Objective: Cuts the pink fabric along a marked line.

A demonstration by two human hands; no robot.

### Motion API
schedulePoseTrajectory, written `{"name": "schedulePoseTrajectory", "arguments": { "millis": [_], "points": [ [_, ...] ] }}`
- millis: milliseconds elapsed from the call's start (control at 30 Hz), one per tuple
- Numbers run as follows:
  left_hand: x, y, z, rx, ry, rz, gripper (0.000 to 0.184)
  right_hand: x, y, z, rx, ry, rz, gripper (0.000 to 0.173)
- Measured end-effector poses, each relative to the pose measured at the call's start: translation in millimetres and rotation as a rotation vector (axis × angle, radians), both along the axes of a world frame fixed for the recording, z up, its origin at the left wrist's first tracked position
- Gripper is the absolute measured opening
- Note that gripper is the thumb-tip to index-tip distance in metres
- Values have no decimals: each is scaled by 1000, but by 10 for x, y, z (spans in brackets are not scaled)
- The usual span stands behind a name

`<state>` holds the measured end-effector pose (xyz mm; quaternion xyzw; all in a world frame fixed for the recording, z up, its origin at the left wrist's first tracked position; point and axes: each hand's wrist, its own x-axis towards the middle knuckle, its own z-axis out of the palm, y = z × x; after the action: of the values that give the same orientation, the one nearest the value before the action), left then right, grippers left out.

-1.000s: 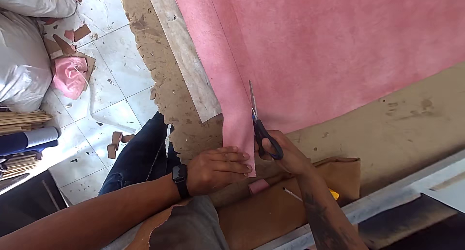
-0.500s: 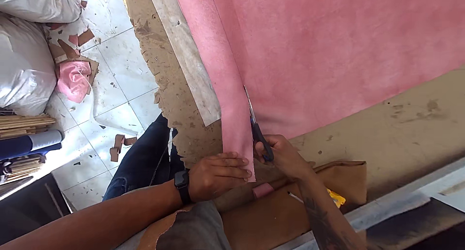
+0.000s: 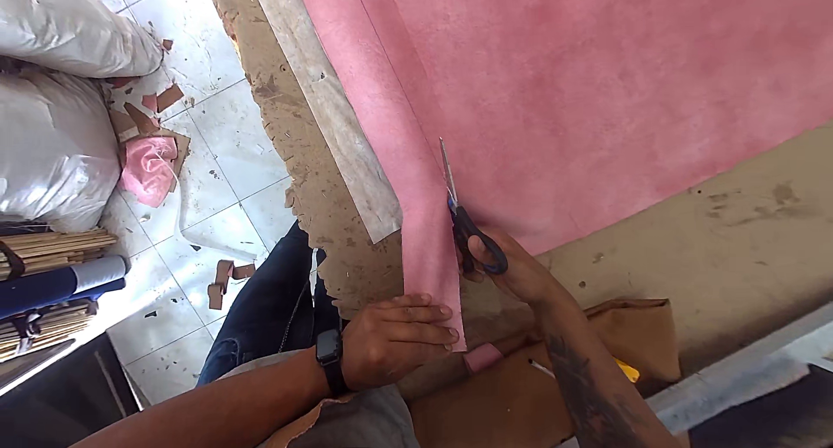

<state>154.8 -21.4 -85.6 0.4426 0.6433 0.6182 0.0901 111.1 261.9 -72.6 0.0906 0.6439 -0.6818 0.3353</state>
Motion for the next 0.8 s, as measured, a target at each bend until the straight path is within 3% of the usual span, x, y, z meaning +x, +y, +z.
{"name": "schedulePoseTrajectory", "arguments": {
  "millis": [667, 800],
  "points": [
    [84, -71, -69, -67, -46, -12, 19, -54, -132, 28, 102, -33, -9, 49],
    [63, -83, -153, -169, -72, -52, 18, -110, -144, 8, 73, -87, -11, 48]
  ]
}}
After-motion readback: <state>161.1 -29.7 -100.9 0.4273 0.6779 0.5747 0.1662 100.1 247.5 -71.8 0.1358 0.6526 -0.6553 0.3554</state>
